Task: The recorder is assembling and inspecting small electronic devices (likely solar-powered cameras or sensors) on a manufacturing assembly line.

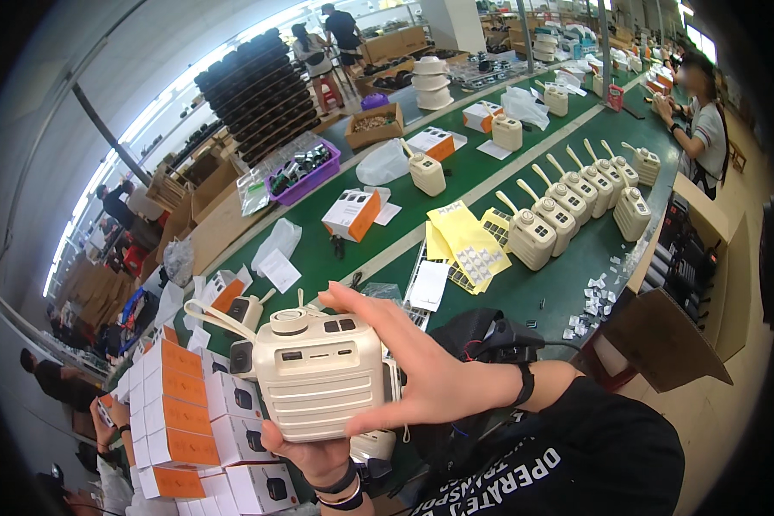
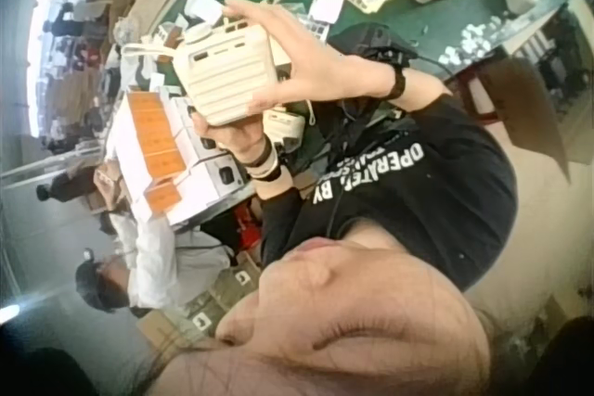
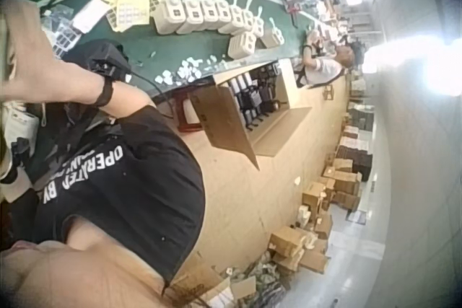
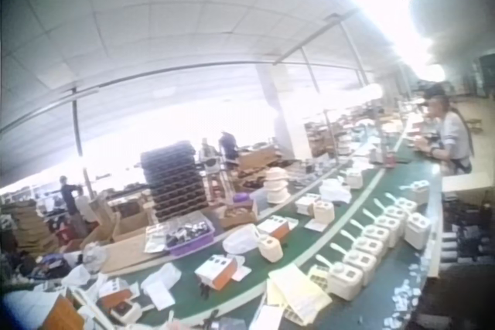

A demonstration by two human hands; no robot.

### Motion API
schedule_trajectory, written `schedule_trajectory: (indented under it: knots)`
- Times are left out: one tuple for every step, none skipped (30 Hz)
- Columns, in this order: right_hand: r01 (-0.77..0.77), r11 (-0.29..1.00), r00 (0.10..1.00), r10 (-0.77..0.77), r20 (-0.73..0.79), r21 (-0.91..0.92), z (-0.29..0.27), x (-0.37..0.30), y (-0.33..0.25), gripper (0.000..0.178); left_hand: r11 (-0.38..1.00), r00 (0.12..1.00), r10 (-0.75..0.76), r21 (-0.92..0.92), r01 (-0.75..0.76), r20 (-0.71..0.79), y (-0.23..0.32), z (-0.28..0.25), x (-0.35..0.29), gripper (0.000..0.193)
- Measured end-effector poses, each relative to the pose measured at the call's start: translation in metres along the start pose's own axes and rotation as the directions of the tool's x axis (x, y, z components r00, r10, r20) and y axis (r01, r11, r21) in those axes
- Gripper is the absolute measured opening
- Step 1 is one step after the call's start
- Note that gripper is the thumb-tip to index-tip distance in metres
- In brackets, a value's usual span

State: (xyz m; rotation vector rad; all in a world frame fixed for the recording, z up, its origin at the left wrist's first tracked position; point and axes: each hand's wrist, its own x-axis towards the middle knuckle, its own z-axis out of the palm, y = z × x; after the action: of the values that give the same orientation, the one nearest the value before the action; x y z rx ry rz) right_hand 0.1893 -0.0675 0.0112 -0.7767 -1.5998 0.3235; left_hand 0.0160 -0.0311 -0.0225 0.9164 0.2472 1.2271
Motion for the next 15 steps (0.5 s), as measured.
schedule_trajectory:
  knots:
    - [-0.191,0.972,0.98,0.181,0.081,0.134,-0.001,0.001,0.002,0.096,0.999,0.998,-0.015,0.041,0.018,-0.062,0.001,-0.002,-0.001,0.082]
    - [-0.38,0.891,0.921,0.341,0.187,0.247,-0.003,0.004,0.004,0.093,0.999,0.997,-0.011,0.043,0.014,-0.072,0.003,-0.005,0.0,0.082]
    - [-0.469,0.85,0.871,0.4,0.286,0.241,-0.007,0.015,0.008,0.082,0.99,0.998,-0.014,0.142,0.022,-0.054,0.007,-0.011,0.004,0.075]
    - [-0.484,0.826,0.864,0.399,0.307,0.288,-0.006,0.023,0.022,0.075,0.971,0.999,-0.027,0.236,0.035,-0.038,0.01,-0.018,0.008,0.068]
    - [-0.498,0.803,0.858,0.401,0.32,0.329,-0.004,0.03,0.04,0.068,0.898,0.991,-0.061,0.427,0.106,-0.118,0.015,-0.023,0.013,0.064]
    - [-0.516,0.833,0.845,0.458,0.276,0.199,-0.009,0.04,0.061,0.067,0.802,0.998,0.02,0.597,0.021,-0.062,0.018,-0.02,0.022,0.061]
    - [-0.529,0.846,0.833,0.5,0.236,0.075,-0.011,0.052,0.084,0.066,0.664,0.995,0.096,0.745,-0.067,0.004,0.025,-0.017,0.026,0.059]
    - [-0.498,0.855,0.849,0.515,0.117,-0.145,-0.009,0.061,0.111,0.066,0.662,0.995,0.098,0.747,-0.061,-0.006,0.034,-0.02,0.026,0.059]
    - [-0.461,0.809,0.87,0.494,-0.005,-0.364,-0.009,0.07,0.136,0.066,0.697,0.985,0.143,0.717,-0.032,-0.094,0.045,-0.021,0.025,0.057]
    - [-0.486,0.717,0.839,0.543,-0.037,-0.499,-0.008,0.079,0.161,0.066,0.729,0.965,0.187,0.684,-0.009,-0.186,0.053,-0.023,0.024,0.055]
    - [-0.5,0.6,0.807,0.584,-0.085,-0.624,-0.009,0.084,0.185,0.067,0.729,0.964,0.19,0.684,-0.011,-0.187,0.054,-0.026,0.025,0.055]
    - [-0.472,0.559,0.831,0.54,-0.132,-0.682,-0.008,0.082,0.217,0.06,0.598,0.957,0.244,0.801,-0.024,-0.154,0.056,-0.03,0.026,0.054]
    - [-0.442,0.512,0.855,0.488,-0.174,-0.736,-0.007,0.077,0.249,0.053,0.45,0.949,0.293,0.892,-0.034,-0.112,0.056,-0.033,0.028,0.053]
    - [-0.44,0.515,0.857,0.487,-0.171,-0.736,-0.004,0.069,0.276,0.053,0.337,0.959,0.275,0.941,-0.032,-0.066,0.055,-0.032,0.032,0.056]
    - [-0.484,0.481,0.849,0.461,-0.258,-0.731,-0.005,0.064,0.3,0.05,0.335,0.958,0.281,0.941,-0.037,-0.062,0.053,-0.038,0.04,0.056]
